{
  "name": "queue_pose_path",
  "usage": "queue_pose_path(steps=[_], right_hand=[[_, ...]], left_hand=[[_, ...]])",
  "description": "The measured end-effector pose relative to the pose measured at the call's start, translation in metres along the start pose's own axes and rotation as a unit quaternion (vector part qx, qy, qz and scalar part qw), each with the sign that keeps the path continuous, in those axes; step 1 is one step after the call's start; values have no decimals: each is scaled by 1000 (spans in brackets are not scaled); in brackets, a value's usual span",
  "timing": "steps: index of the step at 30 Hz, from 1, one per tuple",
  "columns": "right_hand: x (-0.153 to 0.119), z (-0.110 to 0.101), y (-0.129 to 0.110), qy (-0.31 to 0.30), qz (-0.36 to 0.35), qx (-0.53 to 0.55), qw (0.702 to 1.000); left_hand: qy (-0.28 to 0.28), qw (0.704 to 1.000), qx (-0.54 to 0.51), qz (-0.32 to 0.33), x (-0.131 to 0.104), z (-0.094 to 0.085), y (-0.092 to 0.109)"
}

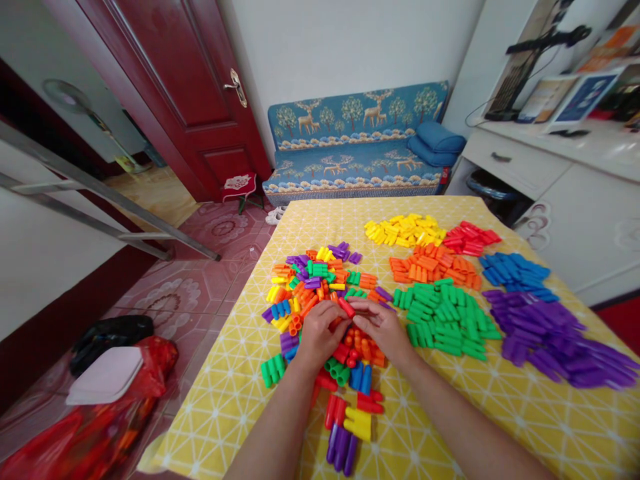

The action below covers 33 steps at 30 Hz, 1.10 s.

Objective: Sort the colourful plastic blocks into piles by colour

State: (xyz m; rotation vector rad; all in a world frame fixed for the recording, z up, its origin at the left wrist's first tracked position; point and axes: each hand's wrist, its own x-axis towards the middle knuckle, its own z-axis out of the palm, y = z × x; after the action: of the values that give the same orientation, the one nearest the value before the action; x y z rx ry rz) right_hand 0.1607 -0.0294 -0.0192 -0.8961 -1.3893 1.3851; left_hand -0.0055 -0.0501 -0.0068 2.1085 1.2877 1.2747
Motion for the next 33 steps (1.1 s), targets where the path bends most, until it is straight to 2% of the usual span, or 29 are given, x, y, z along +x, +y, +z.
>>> queue_pose_path(steps=[5, 14, 17, 19, 21, 23, 27, 29, 30, 33], right_hand=[[-1, 1, -4, 5, 18, 14, 1000], [-4, -1, -11, -12, -2, -8, 1000], [-4, -8, -20, -17, -5, -29, 999], [-2, -20, -32, -7, -13, -42, 999], [7, -42, -49, 24, -24, -66, 997], [23, -74, -67, 82, -42, -115, 989], [69, -163, -91, 253, -96, -225, 936], [91, -208, -92, 325, -74, -322, 886], [99, -229, -89, 339, -62, -366, 865], [115, -275, -72, 334, -41, -451, 827]], left_hand=[[-9, 1000, -8, 13, -1, 0, 1], [-34, 998, -7, 46, 0, -2, 2], [-34, 999, -5, 38, 0, -2, 2], [-33, 999, -8, 27, -1, -1, 2], [-34, 999, -10, 19, -1, -1, 1], [-34, 999, -9, 15, -2, -1, 1], [-35, 999, -5, 9, -2, 0, 0], [-35, 999, -3, 8, -2, 0, -1], [-35, 999, -1, 6, -2, 0, -1], [-33, 999, 3, 0, -2, 0, -1]])
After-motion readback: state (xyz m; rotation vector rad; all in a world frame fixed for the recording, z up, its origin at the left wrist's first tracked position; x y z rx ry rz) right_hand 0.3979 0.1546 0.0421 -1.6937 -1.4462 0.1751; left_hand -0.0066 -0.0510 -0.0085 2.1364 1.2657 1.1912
